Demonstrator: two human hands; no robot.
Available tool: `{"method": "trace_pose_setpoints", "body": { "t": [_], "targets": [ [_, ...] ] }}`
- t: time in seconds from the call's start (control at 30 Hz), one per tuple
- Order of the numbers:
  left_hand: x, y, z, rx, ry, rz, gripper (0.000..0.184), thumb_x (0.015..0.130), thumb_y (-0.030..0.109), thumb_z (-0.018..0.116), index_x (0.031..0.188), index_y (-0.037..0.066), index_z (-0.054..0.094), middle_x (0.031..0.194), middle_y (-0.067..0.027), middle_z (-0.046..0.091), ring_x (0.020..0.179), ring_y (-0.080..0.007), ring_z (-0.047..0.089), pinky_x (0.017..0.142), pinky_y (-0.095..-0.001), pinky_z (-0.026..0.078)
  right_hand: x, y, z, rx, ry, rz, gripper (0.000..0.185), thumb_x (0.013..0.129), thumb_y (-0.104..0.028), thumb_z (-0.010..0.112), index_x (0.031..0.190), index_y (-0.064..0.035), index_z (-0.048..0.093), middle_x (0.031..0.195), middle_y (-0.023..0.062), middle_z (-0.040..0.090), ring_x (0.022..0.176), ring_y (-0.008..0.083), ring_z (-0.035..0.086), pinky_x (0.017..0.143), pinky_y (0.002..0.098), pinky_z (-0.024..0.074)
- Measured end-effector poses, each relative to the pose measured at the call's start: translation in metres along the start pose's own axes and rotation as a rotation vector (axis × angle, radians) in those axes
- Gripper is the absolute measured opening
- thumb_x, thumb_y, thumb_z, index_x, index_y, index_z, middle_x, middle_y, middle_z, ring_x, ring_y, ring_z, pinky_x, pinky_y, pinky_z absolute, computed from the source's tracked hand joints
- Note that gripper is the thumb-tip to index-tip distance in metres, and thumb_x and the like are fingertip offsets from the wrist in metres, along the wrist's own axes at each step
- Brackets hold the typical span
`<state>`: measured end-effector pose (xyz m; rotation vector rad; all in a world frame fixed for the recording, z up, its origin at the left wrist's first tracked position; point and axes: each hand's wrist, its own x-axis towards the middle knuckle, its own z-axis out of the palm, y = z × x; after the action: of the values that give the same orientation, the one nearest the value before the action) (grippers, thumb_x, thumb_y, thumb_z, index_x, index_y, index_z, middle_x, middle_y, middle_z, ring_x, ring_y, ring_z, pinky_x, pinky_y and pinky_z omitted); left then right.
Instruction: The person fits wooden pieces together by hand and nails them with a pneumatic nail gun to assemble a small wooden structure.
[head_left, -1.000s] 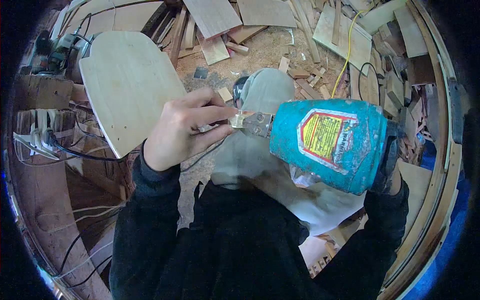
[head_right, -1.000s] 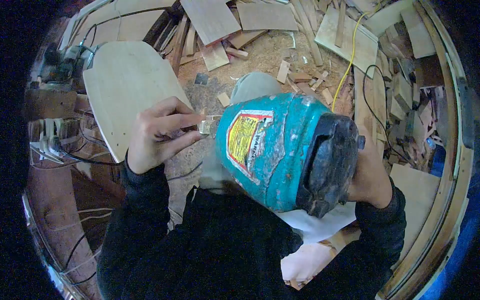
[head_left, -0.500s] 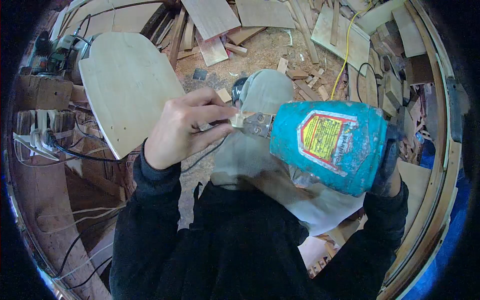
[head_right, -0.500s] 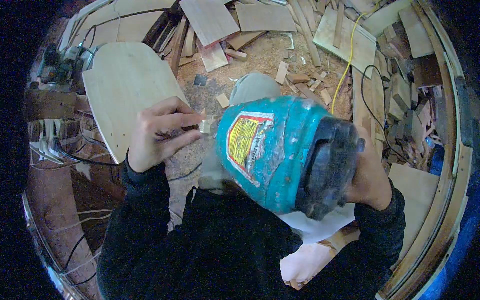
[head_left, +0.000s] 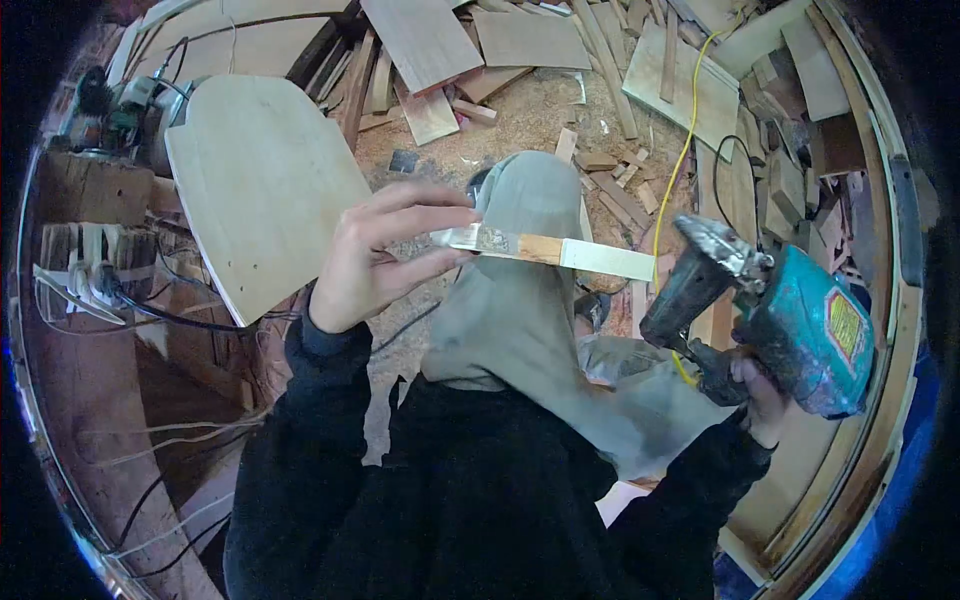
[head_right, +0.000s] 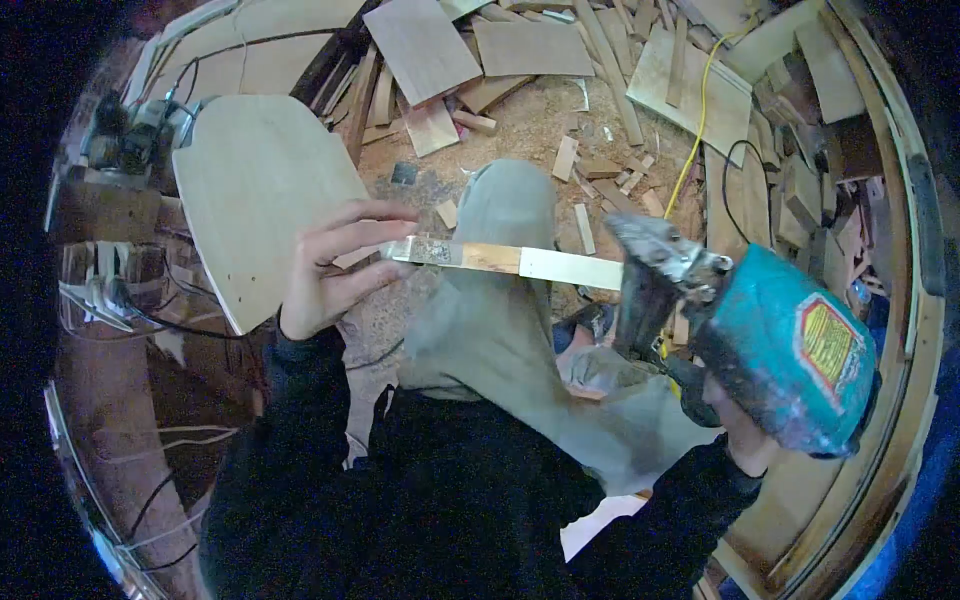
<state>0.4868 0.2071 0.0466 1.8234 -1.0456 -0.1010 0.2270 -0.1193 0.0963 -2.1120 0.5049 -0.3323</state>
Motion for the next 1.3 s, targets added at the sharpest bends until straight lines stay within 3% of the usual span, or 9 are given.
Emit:
{"method": "trace_pose_setpoints", "body": {
  "t": [0.13,0.47,0.73,0.83,1.0,1.03,1.2,1.27,1.3],
  "targets": [
    [-0.005,-0.008,0.008,-0.176,0.005,-0.094,0.034,0.069,0.001,0.071,0.102,0.000,0.066,0.103,-0.0140,0.065,0.095,-0.0235,0.062,0.084,-0.0328,0.048,-0.009,-0.009,0.030,0.312,0.299,0.133,0.042,0.070,-0.008,0.063,0.109,0.0054,0.051,0.091,0.0171,0.060,0.060,0.0131,0.050,0.058,0.0255,0.0401],
    [-0.004,-0.003,0.015,-0.210,-0.020,-0.196,0.035,0.069,-0.001,0.071,0.104,0.000,0.065,0.102,-0.0139,0.065,0.098,-0.0227,0.061,0.087,-0.0322,0.046,-0.009,0.032,0.038,0.410,0.445,0.150,0.039,0.072,-0.004,0.060,0.110,0.0039,0.053,0.097,0.0161,0.060,0.059,0.0116,0.050,0.053,0.0238,0.0406],
    [-0.011,-0.028,0.034,-0.402,0.133,-0.361,0.056,0.066,-0.001,0.074,0.119,-0.001,0.053,0.105,-0.0094,0.063,0.098,-0.0190,0.059,0.090,-0.0315,0.044,-0.008,0.065,0.041,0.520,0.546,0.219,0.030,0.070,-0.005,0.065,0.097,0.0060,0.060,0.088,0.0140,0.065,0.063,0.0130,0.053,0.057,0.0262,0.0423],
    [-0.003,-0.031,0.040,-0.424,0.123,-0.414,0.044,0.068,0.001,0.074,0.109,0.000,0.059,0.099,-0.0068,0.064,0.093,-0.0144,0.059,0.088,-0.0290,0.043,-0.006,0.073,0.041,0.464,0.517,0.205,0.033,0.073,-0.004,0.060,0.104,0.0038,0.054,0.095,0.0156,0.061,0.062,0.0147,0.051,0.056,0.0279,0.0421],
    [0.023,-0.009,0.036,-0.203,0.108,-0.369,0.033,0.066,0.010,0.079,0.092,0.001,0.062,0.088,-0.0016,0.064,0.085,-0.0098,0.057,0.081,-0.0253,0.043,-0.010,0.098,0.038,0.614,0.604,0.252,0.028,0.077,-0.006,0.059,0.102,0.0053,0.054,0.079,0.0103,0.057,0.063,0.0155,0.050,0.059,0.0275,0.0413],
    [0.032,0.007,0.040,-0.193,0.129,-0.305,0.035,0.065,0.014,0.081,0.090,0.002,0.060,0.086,-0.0007,0.063,0.083,-0.0091,0.056,0.079,-0.0245,0.043,-0.009,0.097,0.038,0.701,0.648,0.245,0.031,0.073,-0.001,0.061,0.103,0.0069,0.057,0.096,0.0151,0.063,0.062,0.0139,0.052,0.056,0.0256,0.0413],
    [0.050,0.035,0.056,-0.300,0.115,-0.315,0.038,0.068,0.015,0.080,0.097,0.001,0.059,0.089,-0.0024,0.063,0.083,-0.0099,0.057,0.078,-0.0245,0.043,-0.011,0.098,0.037,0.787,0.728,0.200,0.028,0.073,0.000,0.061,0.100,0.0056,0.057,0.097,0.0153,0.063,0.061,0.0135,0.051,0.054,0.0251,0.0412],
    [0.057,0.049,0.061,-0.470,0.193,-0.475,0.036,0.071,0.012,0.077,0.100,0.000,0.059,0.090,-0.0028,0.063,0.081,-0.0097,0.057,0.076,-0.0227,0.044,-0.013,0.094,0.036,0.750,0.694,0.211,0.019,0.078,-0.005,0.059,0.094,0.0047,0.055,0.069,0.0070,0.054,0.060,0.0152,0.049,0.057,0.0278,0.0411],
    [0.061,0.054,0.063,-0.464,0.162,-0.471,0.034,0.074,0.013,0.075,0.101,-0.001,0.059,0.089,-0.0027,0.062,0.080,-0.0092,0.057,0.074,-0.0220,0.044,-0.015,0.102,0.035,0.758,0.672,0.231,0.018,0.078,-0.005,0.058,0.093,0.0055,0.056,0.067,0.0067,0.053,0.059,0.0149,0.049,0.056,0.0279,0.0414]
  ]
}}
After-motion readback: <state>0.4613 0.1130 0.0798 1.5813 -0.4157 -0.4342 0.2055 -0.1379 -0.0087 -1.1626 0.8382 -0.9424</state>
